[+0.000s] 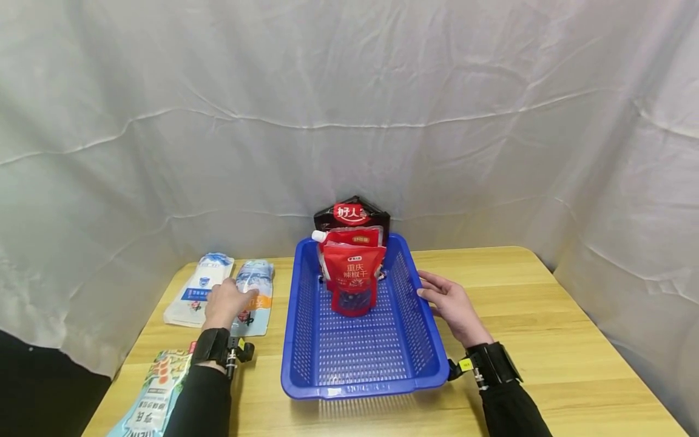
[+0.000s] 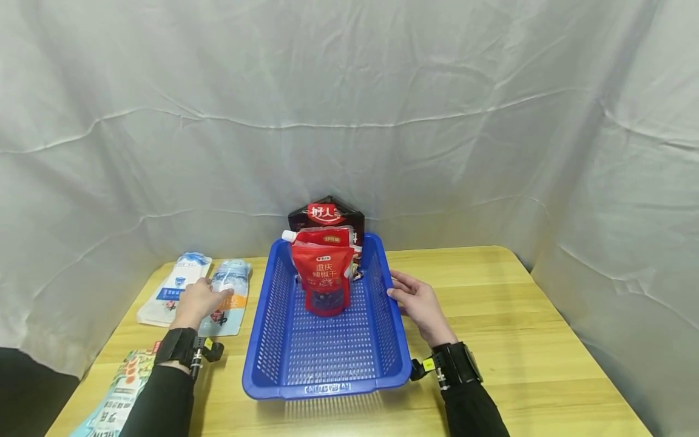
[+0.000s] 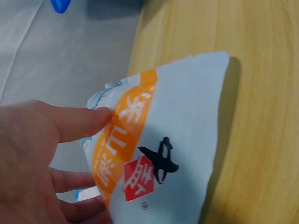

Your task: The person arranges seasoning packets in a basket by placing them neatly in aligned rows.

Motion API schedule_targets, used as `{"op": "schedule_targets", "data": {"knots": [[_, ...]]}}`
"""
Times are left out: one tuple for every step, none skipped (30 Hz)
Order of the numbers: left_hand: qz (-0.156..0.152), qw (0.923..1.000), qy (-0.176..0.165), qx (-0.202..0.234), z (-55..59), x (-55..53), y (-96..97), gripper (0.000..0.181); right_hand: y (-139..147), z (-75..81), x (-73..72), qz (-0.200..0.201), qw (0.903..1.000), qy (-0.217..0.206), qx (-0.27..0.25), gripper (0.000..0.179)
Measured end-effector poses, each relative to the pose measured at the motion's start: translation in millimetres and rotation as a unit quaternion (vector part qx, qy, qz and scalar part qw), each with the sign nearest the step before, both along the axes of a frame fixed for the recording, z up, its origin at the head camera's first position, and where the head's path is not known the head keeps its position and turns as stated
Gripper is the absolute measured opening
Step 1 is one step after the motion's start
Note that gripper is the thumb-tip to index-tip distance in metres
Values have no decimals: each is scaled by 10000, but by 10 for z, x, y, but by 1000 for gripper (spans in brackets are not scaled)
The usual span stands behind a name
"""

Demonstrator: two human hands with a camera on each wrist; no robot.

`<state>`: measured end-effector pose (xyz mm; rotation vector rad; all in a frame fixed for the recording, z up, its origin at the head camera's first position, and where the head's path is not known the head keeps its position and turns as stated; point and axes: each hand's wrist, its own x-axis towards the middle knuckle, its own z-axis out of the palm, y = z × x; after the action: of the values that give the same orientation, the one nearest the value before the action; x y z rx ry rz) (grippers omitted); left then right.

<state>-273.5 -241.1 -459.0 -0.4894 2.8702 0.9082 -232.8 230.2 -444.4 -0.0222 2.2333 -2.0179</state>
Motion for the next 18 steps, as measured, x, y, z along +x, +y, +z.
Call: {"op": "schedule_targets", "data": {"knots": [[7,10000,-13,5,-3,-3,0,80,1,1,0,-5,10000,-1,8,54],[7,10000,-15,15,-6,-7,-2,81,1,3,1,-15,10000,-5,17,54],[14,10000,-24,41,-9,-12,-4,81,2,4,1,-19,10000,-8,27,54],[18,10000,-33,74,-12,-17,-6,81,2,5,1,-26,10000,-8,29,54],[23,9999,-30,98,-21,-26,-14,80,1,6,2,-34,10000,-9,33,54],[34,9999,-35,135,-26,-34,-20,80,1,6,2,-40,10000,-13,32,54],[42,9998,-53,178,-30,-42,-26,79,-1,6,2,-41,10000,-14,33,54],[50,9997,-81,238,-32,-49,-29,78,-3,5,2,-47,10000,-19,35,54],[56,9995,-112,287,-37,-57,-32,77,-5,4,2,-50,10000,-28,38,54],[46,9994,-128,326,-36,-69,-30,76,-4,5,2,-62,10000,-25,36,54],[58,9992,-138,373,-38,-81,-28,75,-4,6,3,-73,10000,-29,39,54],[57,9991,-122,401,-35,-91,-22,74,-4,5,3,-78,10000,-28,36,54],[48,9991,-86,406,-32,-102,-14,73,-5,4,3,-83,10000,-25,38,54],[33,9993,-24,381,-30,-112,-5,71,-7,2,3,-88,10000,-24,31,53],[27,9994,39,348,-26,-120,5,70,-9,0,2,-84,10000,-17,17,53],[12,9995,102,297,-20,-128,15,68,-11,-2,2,-88,10000,-10,11,53],[6,9996,153,256,-13,-132,28,65,-12,-4,2,-88,10000,-9,12,53],[-21,9996,188,194,0,-136,39,62,-13,-6,2,-85,10000,-6,6,53]]}}
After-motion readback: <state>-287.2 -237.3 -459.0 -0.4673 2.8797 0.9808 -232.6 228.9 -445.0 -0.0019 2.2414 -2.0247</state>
